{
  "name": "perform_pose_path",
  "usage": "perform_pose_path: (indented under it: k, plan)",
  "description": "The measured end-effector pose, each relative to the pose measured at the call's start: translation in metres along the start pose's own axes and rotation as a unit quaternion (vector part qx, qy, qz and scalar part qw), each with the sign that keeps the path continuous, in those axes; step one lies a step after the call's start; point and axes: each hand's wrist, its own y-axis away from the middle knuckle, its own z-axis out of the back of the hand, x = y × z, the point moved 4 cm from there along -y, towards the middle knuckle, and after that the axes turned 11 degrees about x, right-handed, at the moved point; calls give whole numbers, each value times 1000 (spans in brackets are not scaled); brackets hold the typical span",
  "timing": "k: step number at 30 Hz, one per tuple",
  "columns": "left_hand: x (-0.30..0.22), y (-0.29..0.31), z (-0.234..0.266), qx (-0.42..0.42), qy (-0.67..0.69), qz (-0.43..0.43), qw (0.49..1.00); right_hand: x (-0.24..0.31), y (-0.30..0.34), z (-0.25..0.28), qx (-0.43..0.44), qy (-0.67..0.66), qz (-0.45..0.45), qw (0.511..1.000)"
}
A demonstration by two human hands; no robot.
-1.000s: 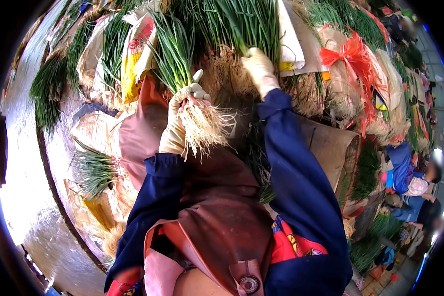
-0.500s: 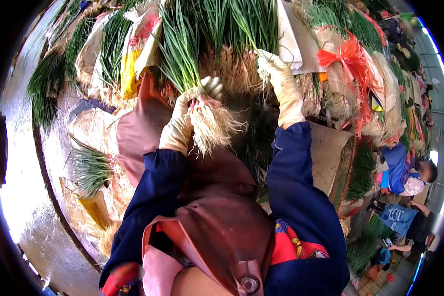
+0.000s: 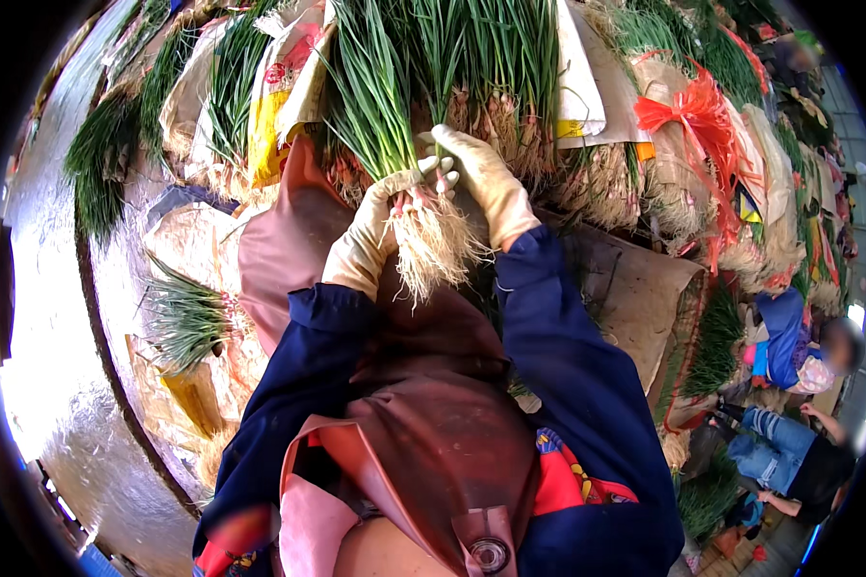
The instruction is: The person, wearing gloves and an apron, gathers bundles of green onions, removes loose or damaged outer layers by hand, and secures the roots of each bunch using a red tie.
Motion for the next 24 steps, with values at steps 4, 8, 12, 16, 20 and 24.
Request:
perform_pose_path:
  k: [4, 8, 12, 16, 20, 24]
  plan:
    - [0, 6, 2, -7, 62, 1, 998, 4, -15, 7, -37, 280, 89, 955]
    - [-1, 8, -7, 24, 117, -14, 993, 34, 16, 36, -199, 630, 47, 749]
    - [-2, 10, -16, -5, 96, -9, 995, -4, 35, 73, 31, 657, -226, 719]
    - [1, 9, -29, 4, 109, -4, 994, 1, 15, 26, -72, 159, 3, 985]
    - [-3, 12, -30, -12, 117, -25, 993, -13, -13, -42, 215, -314, 38, 924]
    - [-6, 15, -36, 8, 122, -3, 993, -11, -24, -47, 222, -342, 56, 911]
